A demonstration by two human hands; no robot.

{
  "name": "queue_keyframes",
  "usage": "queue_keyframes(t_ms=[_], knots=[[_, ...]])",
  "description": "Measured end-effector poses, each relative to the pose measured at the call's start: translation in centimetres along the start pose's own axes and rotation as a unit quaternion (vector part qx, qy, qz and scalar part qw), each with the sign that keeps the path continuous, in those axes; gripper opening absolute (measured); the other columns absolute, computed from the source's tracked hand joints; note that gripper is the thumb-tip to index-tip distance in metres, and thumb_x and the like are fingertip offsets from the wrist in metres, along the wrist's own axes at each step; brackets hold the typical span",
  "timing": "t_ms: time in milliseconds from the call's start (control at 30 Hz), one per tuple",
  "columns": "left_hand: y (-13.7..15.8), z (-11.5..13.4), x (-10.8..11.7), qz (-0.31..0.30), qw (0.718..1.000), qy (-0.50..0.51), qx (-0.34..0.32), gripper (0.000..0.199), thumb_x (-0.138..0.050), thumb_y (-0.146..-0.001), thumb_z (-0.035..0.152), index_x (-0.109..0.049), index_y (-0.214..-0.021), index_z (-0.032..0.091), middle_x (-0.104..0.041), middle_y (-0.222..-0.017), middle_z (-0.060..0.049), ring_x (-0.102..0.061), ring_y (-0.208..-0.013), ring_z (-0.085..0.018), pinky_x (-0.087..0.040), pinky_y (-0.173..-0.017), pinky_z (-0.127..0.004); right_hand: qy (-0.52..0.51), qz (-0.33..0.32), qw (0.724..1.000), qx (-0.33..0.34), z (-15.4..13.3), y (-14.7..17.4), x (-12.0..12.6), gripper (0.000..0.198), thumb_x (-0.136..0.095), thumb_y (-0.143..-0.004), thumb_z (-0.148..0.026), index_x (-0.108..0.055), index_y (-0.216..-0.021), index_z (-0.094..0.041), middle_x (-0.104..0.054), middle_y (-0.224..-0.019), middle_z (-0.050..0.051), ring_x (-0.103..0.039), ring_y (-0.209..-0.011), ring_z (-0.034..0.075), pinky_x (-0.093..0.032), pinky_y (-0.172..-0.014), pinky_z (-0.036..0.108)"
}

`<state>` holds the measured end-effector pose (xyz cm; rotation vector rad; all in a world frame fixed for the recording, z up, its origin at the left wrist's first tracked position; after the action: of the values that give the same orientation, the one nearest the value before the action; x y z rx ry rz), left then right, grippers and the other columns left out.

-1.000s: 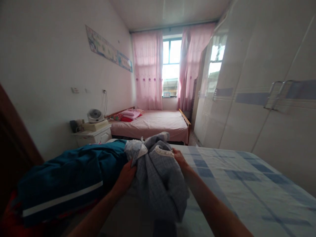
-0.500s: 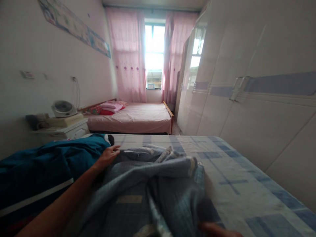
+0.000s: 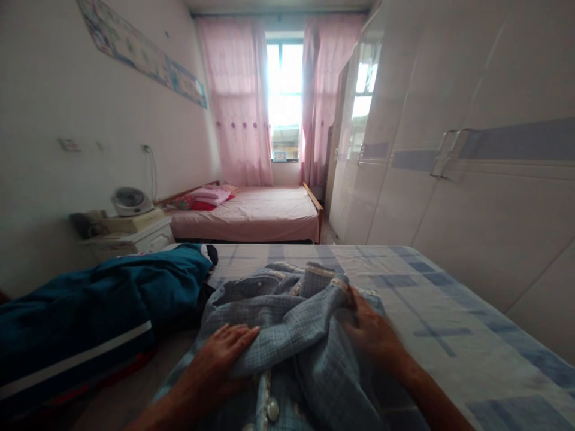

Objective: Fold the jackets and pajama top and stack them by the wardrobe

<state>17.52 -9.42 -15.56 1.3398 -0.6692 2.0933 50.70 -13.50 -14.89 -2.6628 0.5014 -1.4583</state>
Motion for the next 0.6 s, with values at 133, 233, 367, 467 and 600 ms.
queue_keyframes(t_ms=[133, 233, 367, 467, 600], knots=[[-1.0, -0.7, 3.2, 0.134, 0.976, 0.145, 0.093, 0.030, -0.042, -0.082, 0.025, -0.065, -0.102, 0.020, -0.067, -0.096, -0.006, -0.061, -0.090, -0.022, -0.046, -0.084, -0.032, -0.024, -0.069, 0.995, 0.062, -3.8, -2.1, -0.6, 0.062, -0.043, -0.074, -0.023, -0.039, -0.135, -0.016, -0.062, -0.117, 0.008, -0.059, -0.104, 0.021, -0.041, -0.095, 0.035], [-0.2, -3.1, 8.1, 0.334, 0.882, 0.238, 0.233, 0.043, -0.037, -0.085, 0.045, -0.060, -0.105, 0.015, -0.065, -0.085, -0.003, -0.060, -0.079, -0.022, -0.049, -0.069, -0.031, 0.020, -0.017, 0.996, 0.085, -5.0, -3.4, -0.3, 0.057, -0.040, -0.076, -0.020, -0.041, -0.133, -0.017, -0.062, -0.113, 0.008, -0.060, -0.097, 0.020, -0.042, -0.092, 0.035], [2.9, -6.2, 10.6, 0.359, 0.873, 0.109, 0.311, 0.051, -0.040, -0.081, 0.054, -0.057, -0.107, 0.013, -0.065, -0.095, -0.006, -0.060, -0.089, -0.027, -0.047, -0.076, -0.038, 0.146, 0.045, 0.981, 0.123, -6.1, -4.4, -0.7, 0.055, -0.049, -0.076, -0.020, -0.045, -0.130, -0.014, -0.051, -0.129, 0.015, -0.047, -0.117, 0.030, -0.035, -0.098, 0.047], [5.1, -7.3, 8.3, 0.254, 0.912, 0.064, 0.316, 0.051, -0.046, -0.075, 0.053, -0.055, -0.109, 0.016, -0.067, -0.098, -0.010, -0.063, -0.088, -0.030, -0.049, -0.074, -0.039, 0.130, 0.005, 0.961, 0.245, -9.1, -3.8, -2.4, 0.074, -0.061, -0.073, -0.024, -0.030, -0.141, -0.022, -0.036, -0.144, 0.010, -0.031, -0.132, 0.028, -0.027, -0.105, 0.047], [5.8, -5.6, 5.5, 0.206, 0.926, 0.140, 0.285, 0.040, -0.045, -0.072, 0.049, -0.060, -0.091, 0.017, -0.071, -0.084, -0.008, -0.065, -0.079, -0.028, -0.051, -0.070, -0.035, 0.081, -0.092, 0.897, 0.425, -15.4, -1.5, -5.5, 0.104, -0.076, -0.064, -0.034, -0.011, -0.145, -0.030, -0.017, -0.153, 0.005, -0.011, -0.140, 0.026, -0.017, -0.110, 0.046]])
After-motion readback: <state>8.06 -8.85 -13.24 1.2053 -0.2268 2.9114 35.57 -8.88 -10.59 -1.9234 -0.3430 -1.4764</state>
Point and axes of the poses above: each hand's wrist, its own y-axis away from the middle knuckle, its own x-axis out of the back of the hand, z = x × y, the point moved 1 cm from there along -y, towards the middle knuckle
